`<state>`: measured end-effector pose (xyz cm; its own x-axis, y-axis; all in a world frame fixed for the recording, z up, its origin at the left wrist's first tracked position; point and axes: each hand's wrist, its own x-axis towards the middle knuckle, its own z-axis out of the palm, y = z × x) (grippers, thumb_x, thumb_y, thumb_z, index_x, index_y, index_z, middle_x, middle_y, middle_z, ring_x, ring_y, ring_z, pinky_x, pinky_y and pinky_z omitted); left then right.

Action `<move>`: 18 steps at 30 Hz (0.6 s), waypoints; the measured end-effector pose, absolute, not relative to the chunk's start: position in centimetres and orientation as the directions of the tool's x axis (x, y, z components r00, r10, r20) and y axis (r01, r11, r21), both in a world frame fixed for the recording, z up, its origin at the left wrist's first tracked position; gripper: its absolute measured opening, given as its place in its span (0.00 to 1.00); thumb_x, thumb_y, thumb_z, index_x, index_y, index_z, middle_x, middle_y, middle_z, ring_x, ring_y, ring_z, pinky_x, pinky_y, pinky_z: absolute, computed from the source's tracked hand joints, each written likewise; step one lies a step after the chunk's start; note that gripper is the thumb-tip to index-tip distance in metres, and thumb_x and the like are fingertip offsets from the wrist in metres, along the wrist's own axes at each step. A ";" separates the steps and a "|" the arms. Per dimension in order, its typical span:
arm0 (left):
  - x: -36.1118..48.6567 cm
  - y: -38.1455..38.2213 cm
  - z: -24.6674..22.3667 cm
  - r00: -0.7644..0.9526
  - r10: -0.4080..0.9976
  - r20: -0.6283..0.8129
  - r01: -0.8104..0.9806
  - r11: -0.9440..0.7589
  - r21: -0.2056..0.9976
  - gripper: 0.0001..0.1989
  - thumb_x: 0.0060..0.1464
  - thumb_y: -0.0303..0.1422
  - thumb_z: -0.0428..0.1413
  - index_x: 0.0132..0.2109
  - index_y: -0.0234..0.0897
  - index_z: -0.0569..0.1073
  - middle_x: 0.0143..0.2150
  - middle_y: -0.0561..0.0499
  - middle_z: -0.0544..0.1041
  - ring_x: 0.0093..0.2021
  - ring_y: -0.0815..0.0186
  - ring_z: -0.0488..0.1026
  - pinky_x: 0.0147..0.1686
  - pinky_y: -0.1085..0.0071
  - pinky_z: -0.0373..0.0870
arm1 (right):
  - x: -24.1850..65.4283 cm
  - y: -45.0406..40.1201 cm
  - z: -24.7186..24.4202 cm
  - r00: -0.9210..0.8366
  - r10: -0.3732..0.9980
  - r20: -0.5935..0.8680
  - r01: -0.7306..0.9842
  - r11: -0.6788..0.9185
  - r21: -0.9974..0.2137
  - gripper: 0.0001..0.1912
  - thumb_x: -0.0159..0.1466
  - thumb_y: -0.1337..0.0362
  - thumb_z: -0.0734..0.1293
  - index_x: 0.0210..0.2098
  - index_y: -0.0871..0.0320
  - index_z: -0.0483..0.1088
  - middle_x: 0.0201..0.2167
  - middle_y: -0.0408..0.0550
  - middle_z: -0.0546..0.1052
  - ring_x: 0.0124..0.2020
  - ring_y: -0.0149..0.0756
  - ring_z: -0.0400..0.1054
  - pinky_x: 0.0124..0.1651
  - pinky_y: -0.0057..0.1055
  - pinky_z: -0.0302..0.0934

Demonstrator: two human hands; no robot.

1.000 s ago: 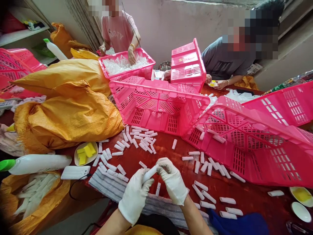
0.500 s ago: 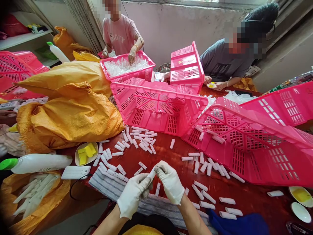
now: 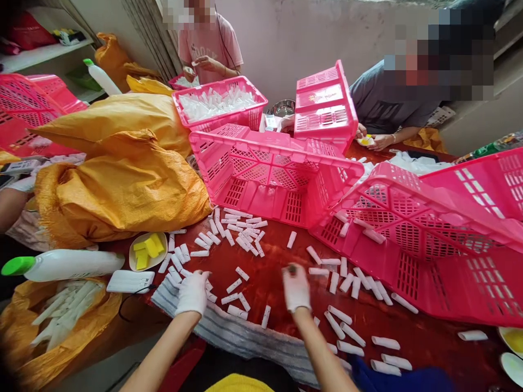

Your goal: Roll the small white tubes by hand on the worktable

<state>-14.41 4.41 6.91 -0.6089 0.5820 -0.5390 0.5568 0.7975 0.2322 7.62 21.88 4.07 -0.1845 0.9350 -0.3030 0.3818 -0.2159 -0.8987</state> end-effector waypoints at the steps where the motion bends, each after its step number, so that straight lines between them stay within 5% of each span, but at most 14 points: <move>1: -15.3 4.2 6.4 -0.612 0.582 -0.536 0.576 0.792 0.203 0.20 0.55 0.21 0.45 0.51 0.33 0.73 0.49 0.34 0.70 0.47 0.50 0.69 0.46 0.56 0.62 | 6.1 20.4 3.3 -0.279 0.902 -0.330 0.459 -0.176 -0.871 0.10 0.56 0.58 0.66 0.36 0.55 0.67 0.35 0.48 0.73 0.37 0.42 0.67 0.45 0.41 0.61; 5: -17.0 4.2 4.9 -0.576 0.609 -0.545 0.623 0.759 0.191 0.15 0.56 0.23 0.46 0.42 0.37 0.77 0.46 0.41 0.71 0.46 0.55 0.68 0.46 0.61 0.61 | 0.3 16.0 1.4 -0.544 0.720 -0.430 0.628 0.009 -0.778 0.06 0.57 0.67 0.66 0.35 0.54 0.70 0.39 0.48 0.73 0.44 0.42 0.66 0.52 0.40 0.55; 11: -16.0 4.8 4.9 -0.574 0.647 -0.502 0.515 0.762 0.392 0.05 0.54 0.28 0.54 0.37 0.37 0.75 0.43 0.45 0.73 0.49 0.55 0.68 0.51 0.58 0.61 | 0.0 17.1 1.4 -0.568 0.666 -0.484 0.639 -0.014 -0.769 0.03 0.60 0.66 0.63 0.33 0.56 0.69 0.35 0.49 0.73 0.42 0.41 0.65 0.49 0.39 0.55; 15: -12.8 5.6 7.1 -0.581 0.682 -0.444 0.326 0.695 0.641 0.12 0.57 0.26 0.50 0.49 0.39 0.70 0.48 0.46 0.74 0.49 0.63 0.72 0.50 0.66 0.66 | 1.1 17.7 4.4 -0.550 0.678 -0.488 0.505 -0.196 -0.841 0.16 0.63 0.51 0.58 0.36 0.56 0.67 0.23 0.42 0.68 0.26 0.34 0.64 0.31 0.31 0.59; 18: -10.2 6.4 9.2 -0.561 0.721 -0.406 0.201 0.595 0.779 0.12 0.58 0.29 0.49 0.49 0.38 0.68 0.47 0.47 0.76 0.47 0.66 0.74 0.46 0.70 0.70 | 1.2 17.8 7.5 -0.559 0.678 -0.477 0.358 -0.321 -0.877 0.25 0.59 0.39 0.56 0.33 0.56 0.64 0.15 0.36 0.59 0.15 0.29 0.53 0.20 0.27 0.51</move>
<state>-10.16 6.43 9.18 -0.5608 0.7213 -0.4065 0.2005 0.5946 0.7786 1.22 17.83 7.48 -0.5588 0.6785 -0.4769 0.3579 -0.3215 -0.8767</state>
